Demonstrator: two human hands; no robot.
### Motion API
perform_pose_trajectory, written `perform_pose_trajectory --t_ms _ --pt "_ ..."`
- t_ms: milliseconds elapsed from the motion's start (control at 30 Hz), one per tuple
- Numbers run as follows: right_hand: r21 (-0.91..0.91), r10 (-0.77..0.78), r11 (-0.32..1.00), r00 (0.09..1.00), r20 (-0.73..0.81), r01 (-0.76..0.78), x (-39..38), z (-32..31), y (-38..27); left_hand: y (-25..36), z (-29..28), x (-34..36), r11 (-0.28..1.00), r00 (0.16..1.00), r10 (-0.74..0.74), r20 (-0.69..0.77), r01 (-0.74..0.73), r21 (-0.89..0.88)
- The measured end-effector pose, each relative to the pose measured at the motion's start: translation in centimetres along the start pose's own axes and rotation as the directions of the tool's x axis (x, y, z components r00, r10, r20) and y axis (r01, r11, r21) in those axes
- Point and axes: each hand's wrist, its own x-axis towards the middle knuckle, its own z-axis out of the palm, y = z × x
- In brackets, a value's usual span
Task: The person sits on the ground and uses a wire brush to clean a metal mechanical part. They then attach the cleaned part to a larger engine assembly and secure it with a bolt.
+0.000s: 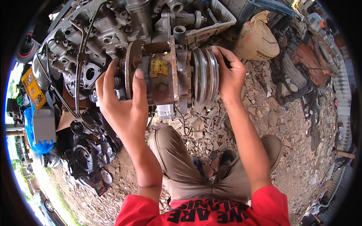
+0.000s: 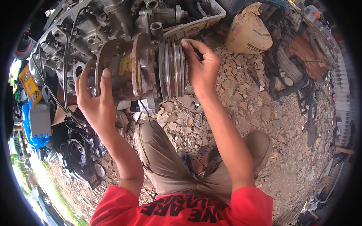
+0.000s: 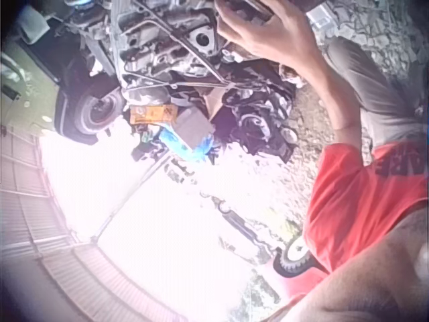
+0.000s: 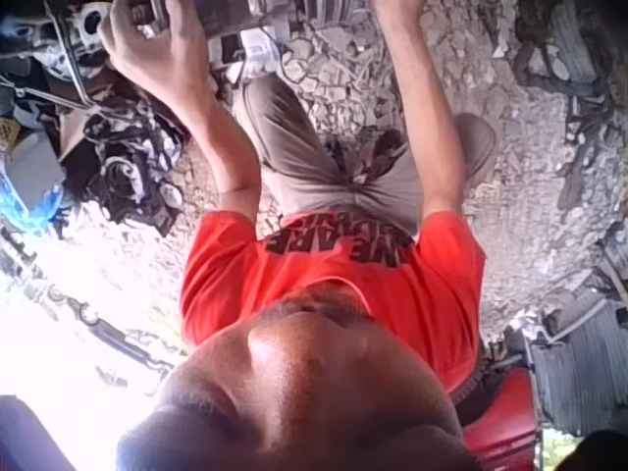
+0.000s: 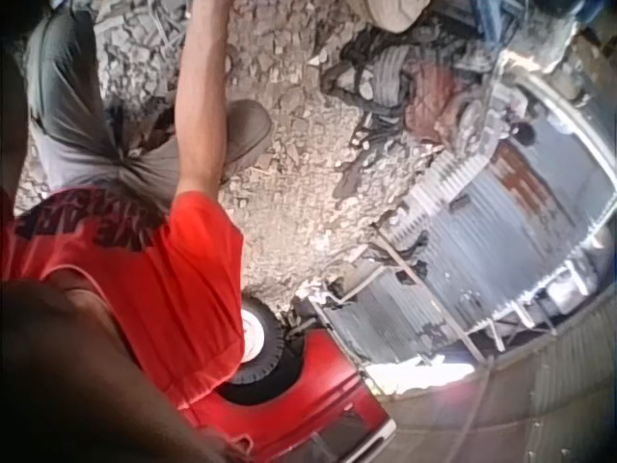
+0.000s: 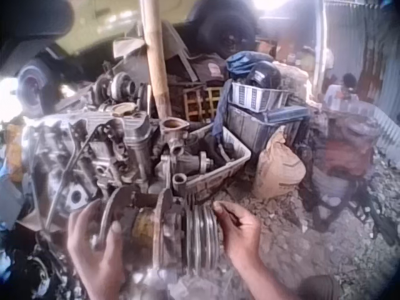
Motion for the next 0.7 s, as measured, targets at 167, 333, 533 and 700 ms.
perform_pose_trajectory --t_ms 167,333,533,700 --pt "0.226 0.163 0.964 0.982 -0.097 -0.138 -1.1 0.9 0.5 -1.0 0.0 -0.7 0.992 1.000 -0.015 -0.019 0.012 -0.127" --pt "0.308 0.229 0.931 0.971 -0.072 -0.197 -1.0 0.8 1.1 -0.9 0.8 -1.4 0.918 0.981 -0.188 -0.052 0.157 -0.364" --pt "0.400 0.287 0.887 0.954 -0.091 -0.229 -1.0 1.2 1.0 -2.0 1.0 -2.4 0.959 0.909 0.226 -0.351 -0.271 -0.085" --pt "0.389 0.274 0.894 0.959 -0.078 -0.224 -0.9 1.3 1.2 1.6 1.4 -5.8 0.904 0.914 0.399 -0.072 -0.406 -0.137"
